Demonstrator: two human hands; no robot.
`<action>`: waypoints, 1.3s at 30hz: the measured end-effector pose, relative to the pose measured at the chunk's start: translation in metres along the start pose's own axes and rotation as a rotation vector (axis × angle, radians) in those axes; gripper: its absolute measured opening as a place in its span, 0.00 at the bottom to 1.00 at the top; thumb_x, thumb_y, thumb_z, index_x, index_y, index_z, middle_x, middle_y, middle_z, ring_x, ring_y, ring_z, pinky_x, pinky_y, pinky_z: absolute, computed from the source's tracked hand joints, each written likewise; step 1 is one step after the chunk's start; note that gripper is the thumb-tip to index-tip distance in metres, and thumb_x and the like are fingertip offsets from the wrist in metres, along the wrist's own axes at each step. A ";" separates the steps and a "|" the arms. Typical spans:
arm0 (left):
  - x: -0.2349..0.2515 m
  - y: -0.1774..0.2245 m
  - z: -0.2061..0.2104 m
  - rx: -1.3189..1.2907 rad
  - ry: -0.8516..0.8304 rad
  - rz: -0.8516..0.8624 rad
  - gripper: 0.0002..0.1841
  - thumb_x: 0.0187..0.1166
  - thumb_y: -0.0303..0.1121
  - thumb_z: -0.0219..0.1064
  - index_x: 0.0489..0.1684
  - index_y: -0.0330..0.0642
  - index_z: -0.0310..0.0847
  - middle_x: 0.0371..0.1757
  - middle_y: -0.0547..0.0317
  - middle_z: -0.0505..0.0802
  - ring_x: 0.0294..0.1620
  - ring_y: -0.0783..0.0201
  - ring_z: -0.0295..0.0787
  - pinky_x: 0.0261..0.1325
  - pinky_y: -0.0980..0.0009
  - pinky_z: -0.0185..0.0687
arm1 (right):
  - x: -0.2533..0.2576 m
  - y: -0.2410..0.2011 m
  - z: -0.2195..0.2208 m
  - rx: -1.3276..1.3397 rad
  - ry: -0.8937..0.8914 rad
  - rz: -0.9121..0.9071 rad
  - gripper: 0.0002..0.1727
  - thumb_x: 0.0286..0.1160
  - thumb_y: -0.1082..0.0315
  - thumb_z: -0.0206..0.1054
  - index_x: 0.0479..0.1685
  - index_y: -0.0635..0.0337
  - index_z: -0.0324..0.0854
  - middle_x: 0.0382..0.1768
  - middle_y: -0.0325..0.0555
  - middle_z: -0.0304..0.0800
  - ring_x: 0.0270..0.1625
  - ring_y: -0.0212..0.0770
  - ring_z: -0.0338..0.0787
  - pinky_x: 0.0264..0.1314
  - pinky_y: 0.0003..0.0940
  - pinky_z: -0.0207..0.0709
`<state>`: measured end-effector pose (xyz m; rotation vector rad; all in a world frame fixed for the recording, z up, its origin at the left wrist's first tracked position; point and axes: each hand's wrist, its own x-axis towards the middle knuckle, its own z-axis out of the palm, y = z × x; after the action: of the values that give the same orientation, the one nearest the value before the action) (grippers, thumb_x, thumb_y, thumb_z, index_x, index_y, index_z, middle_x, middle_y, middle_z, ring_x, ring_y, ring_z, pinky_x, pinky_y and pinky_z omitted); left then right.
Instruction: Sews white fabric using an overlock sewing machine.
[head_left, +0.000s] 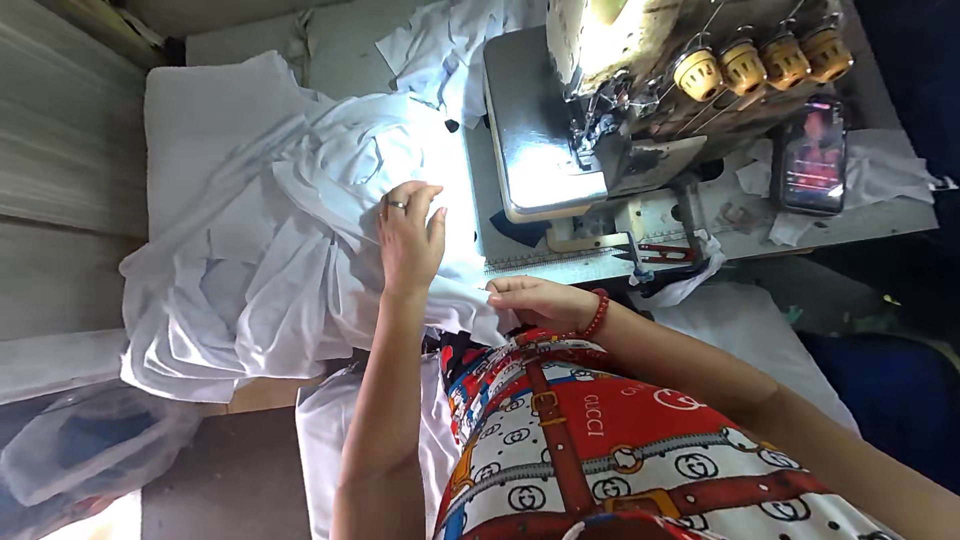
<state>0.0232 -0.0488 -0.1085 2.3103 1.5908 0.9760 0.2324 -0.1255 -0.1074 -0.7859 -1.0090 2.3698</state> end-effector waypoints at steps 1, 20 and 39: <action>0.004 0.005 0.000 0.044 0.000 0.008 0.14 0.85 0.34 0.62 0.57 0.38 0.89 0.62 0.37 0.89 0.69 0.37 0.82 0.70 0.40 0.72 | -0.006 -0.003 -0.002 -0.068 0.011 -0.043 0.11 0.87 0.67 0.51 0.36 0.52 0.75 0.33 0.29 0.86 0.41 0.22 0.86 0.53 0.24 0.81; 0.030 0.050 -0.021 -0.044 -0.196 -0.103 0.12 0.86 0.32 0.62 0.48 0.31 0.87 0.42 0.41 0.93 0.45 0.47 0.92 0.52 0.47 0.84 | -0.062 -0.040 -0.012 -0.364 0.234 -0.854 0.05 0.75 0.73 0.72 0.44 0.55 0.86 0.36 0.28 0.92 0.36 0.20 0.89 0.41 0.17 0.86; -0.011 0.095 -0.039 -0.908 -0.285 -0.241 0.05 0.81 0.24 0.67 0.47 0.41 0.86 0.34 0.70 0.92 0.31 0.81 0.86 0.36 0.85 0.83 | -0.028 -0.034 -0.014 -0.620 0.382 -0.867 0.13 0.77 0.62 0.69 0.28 0.62 0.82 0.62 0.49 0.86 0.52 0.25 0.86 0.49 0.19 0.83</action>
<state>0.0711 -0.1066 -0.0375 1.5058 0.9714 0.9701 0.2681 -0.1133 -0.0809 -0.7440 -1.5256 1.1353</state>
